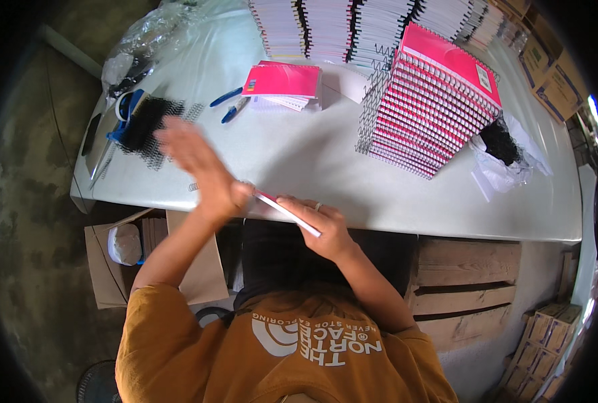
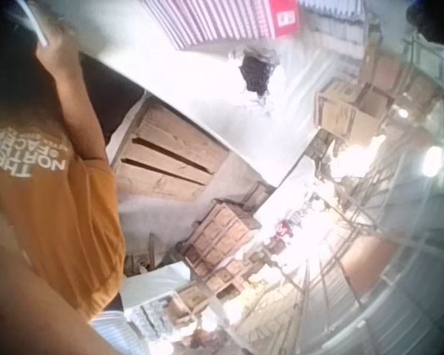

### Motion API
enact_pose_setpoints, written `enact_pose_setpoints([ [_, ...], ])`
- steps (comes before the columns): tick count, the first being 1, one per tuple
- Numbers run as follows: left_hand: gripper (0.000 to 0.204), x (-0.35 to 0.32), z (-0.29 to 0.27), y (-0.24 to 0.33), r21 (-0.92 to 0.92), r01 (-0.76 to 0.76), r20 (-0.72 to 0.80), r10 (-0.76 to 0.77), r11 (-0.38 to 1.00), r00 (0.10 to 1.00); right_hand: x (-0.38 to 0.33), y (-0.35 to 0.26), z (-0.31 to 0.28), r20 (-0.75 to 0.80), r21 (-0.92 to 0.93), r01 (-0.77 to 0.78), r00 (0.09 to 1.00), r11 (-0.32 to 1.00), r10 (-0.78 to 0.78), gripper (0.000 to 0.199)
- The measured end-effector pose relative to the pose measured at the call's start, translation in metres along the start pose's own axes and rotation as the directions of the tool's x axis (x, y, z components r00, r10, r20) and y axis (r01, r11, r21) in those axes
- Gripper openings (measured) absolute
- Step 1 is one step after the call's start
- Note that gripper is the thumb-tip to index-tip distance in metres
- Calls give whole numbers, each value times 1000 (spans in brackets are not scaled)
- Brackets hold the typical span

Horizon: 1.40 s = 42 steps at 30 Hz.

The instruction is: The person picks up small pink notebooks from a box and stacks them on a table. They then manually thread black wire coils through the pre-punched holes in the notebook spines and place each completed notebook into a stack.

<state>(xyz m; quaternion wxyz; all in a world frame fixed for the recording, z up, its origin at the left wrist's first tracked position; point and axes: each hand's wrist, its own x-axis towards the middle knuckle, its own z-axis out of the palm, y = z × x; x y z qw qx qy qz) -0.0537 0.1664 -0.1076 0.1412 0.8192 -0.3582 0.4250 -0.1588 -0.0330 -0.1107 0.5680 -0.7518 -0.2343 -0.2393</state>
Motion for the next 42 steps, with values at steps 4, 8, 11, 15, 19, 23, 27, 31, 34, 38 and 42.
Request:
enact_pose_setpoints([
  [4, 122, -28, -33, 41, -89, -341, 397, 347, 936, 850, 4, 5, -9, -26, -61, 10, 1000, 998, -12, 42],
  [8, 125, -4, -30, 32, -33, -186, 168, 189, 982, 968, -1, 3, 3, 45, -72, 101, 994, 992, -98, 47],
  [11, 122, -56, -13, 42, -321, -54, 367, 177, 946, 913, 2, 2, 0, 26, -89, 34, 999, 995, -32, 51],
  [15, 100, 19, -32, 32, -31, -481, 66, 482, 876, 874, 0, 1, -4, 78, -142, 41, 996, 989, -30, 60],
  [19, 105, -31, -11, 52, -354, -134, 216, 221, 925, 951, 1, 10, 10, 70, -154, 111, 992, 982, -101, 64],
  [23, 99, -36, -7, 42, -279, -504, 19, 529, 818, 848, 5, 6, 3, 62, -59, -14, 998, 998, 17, 70],
  [27, 99, -19, 5, 50, -393, -118, 265, 235, 912, 935, 7, 8, 12, 63, -15, -126, 990, 992, 127, 67],
  [31, 88, -47, -20, 76, -475, -238, 290, 406, 847, 867, 14, 12, -1, 29, 266, -236, 971, 934, 237, 74],
  [34, 46, 48, -49, 83, -208, -80, 415, 161, 975, 895, 11, 8, -4, 49, 132, -293, 956, 947, 289, 82],
  [38, 37, 70, -51, 71, -422, 53, 520, 194, 905, 832, 11, 11, -4, 84, 167, -360, 933, 918, 351, 93],
  [42, 30, 88, -54, 81, -339, 45, 514, 145, 940, 846, 16, 3, -9, 126, 114, -471, 880, 875, 457, 96],
])
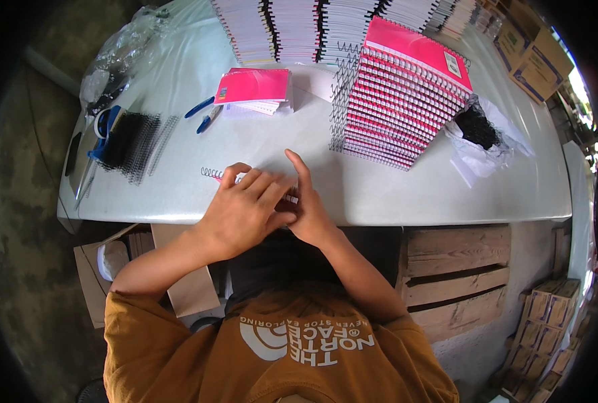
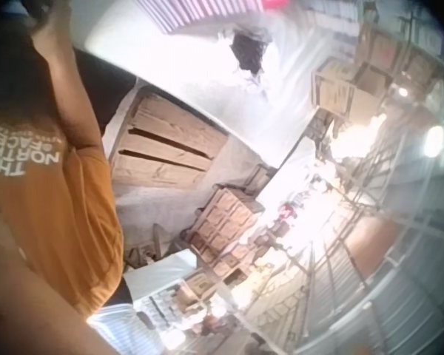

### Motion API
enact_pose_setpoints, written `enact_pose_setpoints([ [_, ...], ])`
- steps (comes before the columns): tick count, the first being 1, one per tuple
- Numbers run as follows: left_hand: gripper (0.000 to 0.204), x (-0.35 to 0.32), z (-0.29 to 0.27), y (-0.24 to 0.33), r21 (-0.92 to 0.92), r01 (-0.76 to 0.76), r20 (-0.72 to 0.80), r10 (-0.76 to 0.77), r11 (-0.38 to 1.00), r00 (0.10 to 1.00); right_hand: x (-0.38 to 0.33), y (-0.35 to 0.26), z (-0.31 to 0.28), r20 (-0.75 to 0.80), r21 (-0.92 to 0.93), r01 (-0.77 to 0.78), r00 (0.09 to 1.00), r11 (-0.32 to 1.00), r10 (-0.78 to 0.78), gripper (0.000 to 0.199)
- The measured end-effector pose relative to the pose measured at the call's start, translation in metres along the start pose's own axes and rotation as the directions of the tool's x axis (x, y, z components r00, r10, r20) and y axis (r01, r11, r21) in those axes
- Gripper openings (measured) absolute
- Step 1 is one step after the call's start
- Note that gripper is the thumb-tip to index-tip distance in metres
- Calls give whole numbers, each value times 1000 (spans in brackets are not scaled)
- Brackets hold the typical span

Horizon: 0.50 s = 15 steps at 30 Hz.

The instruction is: The person picks up small pink notebooks from a box and stacks them on a table. They then manually thread black wire coils through the pre-punched holes in the notebook spines and place each completed notebook into a stack.

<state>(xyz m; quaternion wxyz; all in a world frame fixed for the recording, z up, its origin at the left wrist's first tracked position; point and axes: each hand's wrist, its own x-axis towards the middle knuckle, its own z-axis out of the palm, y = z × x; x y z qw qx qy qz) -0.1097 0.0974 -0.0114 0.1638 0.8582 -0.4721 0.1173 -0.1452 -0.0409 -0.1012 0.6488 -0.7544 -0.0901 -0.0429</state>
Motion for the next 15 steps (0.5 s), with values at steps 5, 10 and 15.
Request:
enact_pose_setpoints([
  [5, 27, 8, -9, -6, -73, -6, 112, 14, 997, 994, 1, 4, 3, -23, 86, 81, 997, 993, -79, 97],
  [10, 23, 6, -5, -3, -114, 26, 93, -16, 993, 996, 0, 4, 2, -25, 40, 66, 998, 997, -65, 95],
  [15, 24, 10, -12, -3, -102, -16, 125, 29, 995, 992, 0, 0, 0, -5, 59, 40, 999, 997, -40, 89],
])
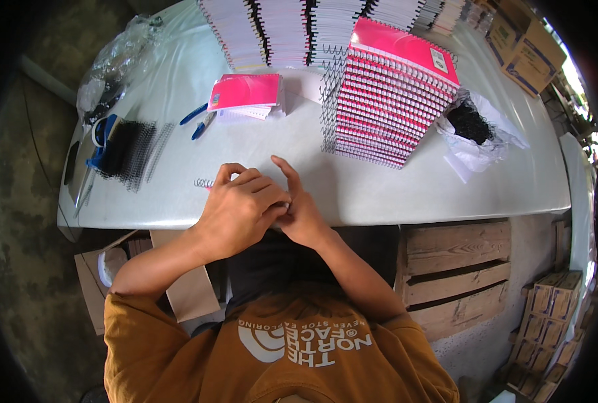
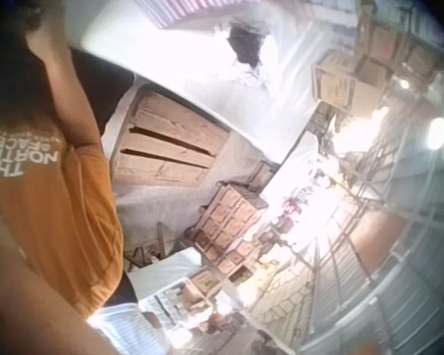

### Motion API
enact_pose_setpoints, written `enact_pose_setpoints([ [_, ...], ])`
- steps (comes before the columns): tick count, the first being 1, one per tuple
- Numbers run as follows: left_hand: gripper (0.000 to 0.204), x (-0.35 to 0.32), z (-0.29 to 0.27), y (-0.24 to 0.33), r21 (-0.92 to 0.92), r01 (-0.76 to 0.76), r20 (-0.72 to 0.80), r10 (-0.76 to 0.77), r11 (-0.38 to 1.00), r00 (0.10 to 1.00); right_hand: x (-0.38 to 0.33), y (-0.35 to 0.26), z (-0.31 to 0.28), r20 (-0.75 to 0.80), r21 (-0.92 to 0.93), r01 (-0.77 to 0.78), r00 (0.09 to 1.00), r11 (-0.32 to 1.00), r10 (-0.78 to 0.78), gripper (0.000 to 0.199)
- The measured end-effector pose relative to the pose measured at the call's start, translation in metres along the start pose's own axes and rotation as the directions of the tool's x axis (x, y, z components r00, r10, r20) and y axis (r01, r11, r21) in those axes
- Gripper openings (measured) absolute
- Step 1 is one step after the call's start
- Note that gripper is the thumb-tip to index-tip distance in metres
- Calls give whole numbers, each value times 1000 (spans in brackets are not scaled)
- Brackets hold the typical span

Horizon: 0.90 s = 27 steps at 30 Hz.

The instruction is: The person picks up small pink notebooks from a box and stacks them on a table. They then manually thread black wire coils through the pre-punched holes in the notebook spines and place each completed notebook into a stack.

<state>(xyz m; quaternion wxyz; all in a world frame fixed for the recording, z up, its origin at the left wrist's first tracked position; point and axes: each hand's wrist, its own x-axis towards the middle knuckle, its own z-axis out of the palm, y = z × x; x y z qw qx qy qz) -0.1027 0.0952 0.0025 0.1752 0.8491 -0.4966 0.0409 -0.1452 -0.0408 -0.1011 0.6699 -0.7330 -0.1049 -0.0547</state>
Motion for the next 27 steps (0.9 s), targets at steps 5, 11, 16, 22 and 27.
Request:
enact_pose_setpoints([
  [5, 27, 25, -20, 12, 57, -12, -104, 18, 998, 994, -5, -12, -16, -105, -120, 170, 977, 978, -183, 71],
  [11, 25, 88, -94, 23, 81, -208, -413, 223, 975, 883, 15, -123, -113, -382, -71, 704, 635, 707, -671, 23],
  [16, 25, 192, -39, -7, 233, -400, -750, 425, 887, 507, 49, -139, -207, -282, -610, 490, 600, 622, -749, 26],
  [22, 24, 193, 15, -11, -409, -314, -818, -191, 857, 543, 59, -104, -191, -693, -441, 450, 380, 777, -613, 36],
  [27, 26, 208, 25, 1, -684, -161, -705, -589, 711, 395, 77, -94, -169, -710, -639, 90, 313, 764, -631, 44],
])
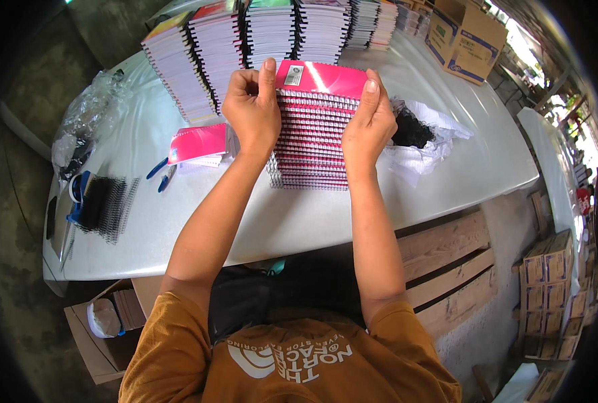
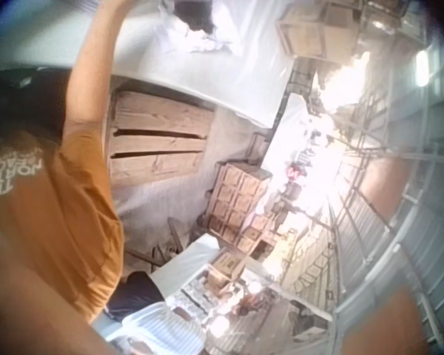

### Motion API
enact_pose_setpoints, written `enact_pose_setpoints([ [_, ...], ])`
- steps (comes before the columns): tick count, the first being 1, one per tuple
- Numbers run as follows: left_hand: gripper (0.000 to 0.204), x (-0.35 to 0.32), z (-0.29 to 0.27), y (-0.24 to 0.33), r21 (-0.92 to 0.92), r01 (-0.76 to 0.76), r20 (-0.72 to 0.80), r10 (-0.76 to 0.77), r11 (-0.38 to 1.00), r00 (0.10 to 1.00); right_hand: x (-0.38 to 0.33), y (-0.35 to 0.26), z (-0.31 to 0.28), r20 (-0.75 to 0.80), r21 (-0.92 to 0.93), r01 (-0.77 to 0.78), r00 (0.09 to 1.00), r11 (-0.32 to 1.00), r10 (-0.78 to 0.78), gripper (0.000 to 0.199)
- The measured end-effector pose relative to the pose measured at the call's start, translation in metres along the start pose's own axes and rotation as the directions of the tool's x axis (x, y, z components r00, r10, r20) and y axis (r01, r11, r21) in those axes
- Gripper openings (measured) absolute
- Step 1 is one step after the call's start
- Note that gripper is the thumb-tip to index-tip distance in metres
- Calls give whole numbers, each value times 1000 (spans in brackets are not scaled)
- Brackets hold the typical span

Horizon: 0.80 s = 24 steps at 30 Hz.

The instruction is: The person picks up small pink notebooks from a box and stacks them on a table. They then manually thread black wire coils through the pre-punched holes in the notebook spines and place each completed notebook into a stack.

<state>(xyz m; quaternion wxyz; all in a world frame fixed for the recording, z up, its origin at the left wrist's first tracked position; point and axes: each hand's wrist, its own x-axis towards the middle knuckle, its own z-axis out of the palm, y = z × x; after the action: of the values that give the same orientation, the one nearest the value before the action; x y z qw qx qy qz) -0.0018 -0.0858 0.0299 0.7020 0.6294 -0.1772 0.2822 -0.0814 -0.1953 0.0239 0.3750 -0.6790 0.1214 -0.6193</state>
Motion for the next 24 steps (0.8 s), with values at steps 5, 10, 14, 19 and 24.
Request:
enact_pose_setpoints([
  [5, 25, 16, -32, 2, 31, 53, 268, -60, 998, 961, 0, -9, -11, 52, -44, -127, 990, 991, 129, 37],
  [10, 30, 57, -130, -42, 545, -425, 748, -189, 723, 637, -40, -3, -41, 13, 134, 160, 986, 978, -163, 40],
  [14, 44, 41, -179, -87, 527, -633, 826, -164, 567, 540, -104, -15, -35, 294, 240, 153, 930, 959, -222, 35],
  [19, 34, 80, -171, -70, 618, -528, 786, -458, 583, 415, -173, -18, -7, 632, 283, -377, 765, 882, 124, 35],
  [24, 33, 57, -173, -54, 580, -718, 802, -424, 386, 421, -166, -9, -8, 920, 141, -934, 246, 328, 305, 44],
])
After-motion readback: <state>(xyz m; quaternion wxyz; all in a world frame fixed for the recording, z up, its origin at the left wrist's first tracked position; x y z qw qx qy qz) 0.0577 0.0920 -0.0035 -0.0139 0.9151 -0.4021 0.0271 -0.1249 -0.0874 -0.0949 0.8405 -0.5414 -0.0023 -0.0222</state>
